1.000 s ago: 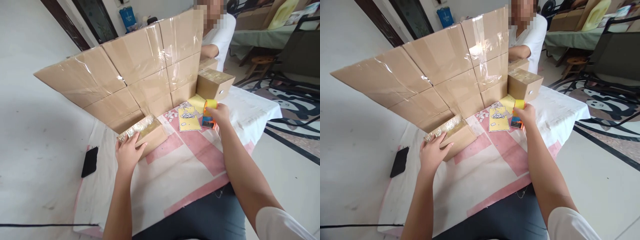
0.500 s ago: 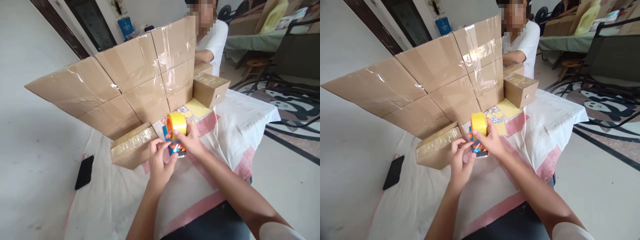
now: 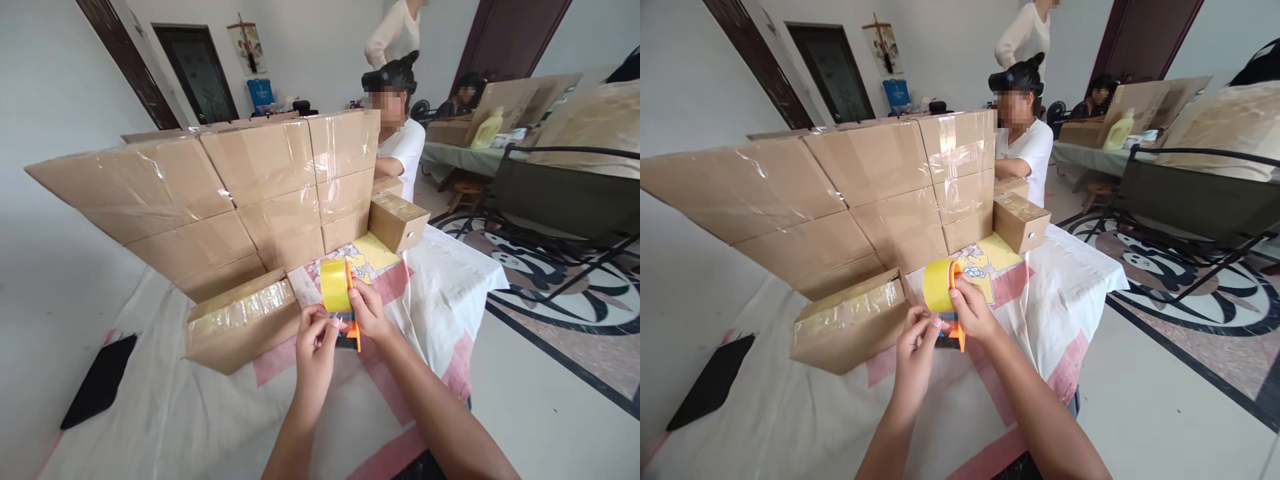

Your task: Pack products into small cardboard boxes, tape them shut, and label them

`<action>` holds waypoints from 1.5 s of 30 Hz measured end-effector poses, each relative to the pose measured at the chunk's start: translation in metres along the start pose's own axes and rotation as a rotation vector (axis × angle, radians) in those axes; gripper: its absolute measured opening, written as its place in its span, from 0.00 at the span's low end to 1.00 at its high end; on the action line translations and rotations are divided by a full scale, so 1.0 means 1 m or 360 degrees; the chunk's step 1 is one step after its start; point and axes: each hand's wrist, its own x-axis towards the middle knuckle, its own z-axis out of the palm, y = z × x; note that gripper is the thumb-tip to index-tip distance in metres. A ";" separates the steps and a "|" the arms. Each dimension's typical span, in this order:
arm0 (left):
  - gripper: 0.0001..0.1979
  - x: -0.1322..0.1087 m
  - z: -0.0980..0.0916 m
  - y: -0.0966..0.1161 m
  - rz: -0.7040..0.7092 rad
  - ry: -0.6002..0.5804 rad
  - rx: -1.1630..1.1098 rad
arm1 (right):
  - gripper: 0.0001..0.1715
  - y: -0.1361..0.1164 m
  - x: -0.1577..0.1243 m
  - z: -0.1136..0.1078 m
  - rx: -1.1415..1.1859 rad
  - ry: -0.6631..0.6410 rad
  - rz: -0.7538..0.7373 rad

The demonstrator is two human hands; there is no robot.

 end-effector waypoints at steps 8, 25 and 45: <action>0.16 0.002 -0.014 0.021 -0.0044 0.0080 -0.0016 | 0.25 0.012 0.004 0.005 -0.0485 0.0074 -0.0450; 0.20 -0.038 -0.030 -0.022 0.0657 -0.0195 0.1018 | 0.22 -0.023 0.009 0.019 0.0884 0.0418 0.0661; 0.07 -0.047 -0.084 0.053 0.2278 -0.0529 0.1809 | 0.17 -0.076 -0.007 0.030 0.1945 -0.0383 0.1314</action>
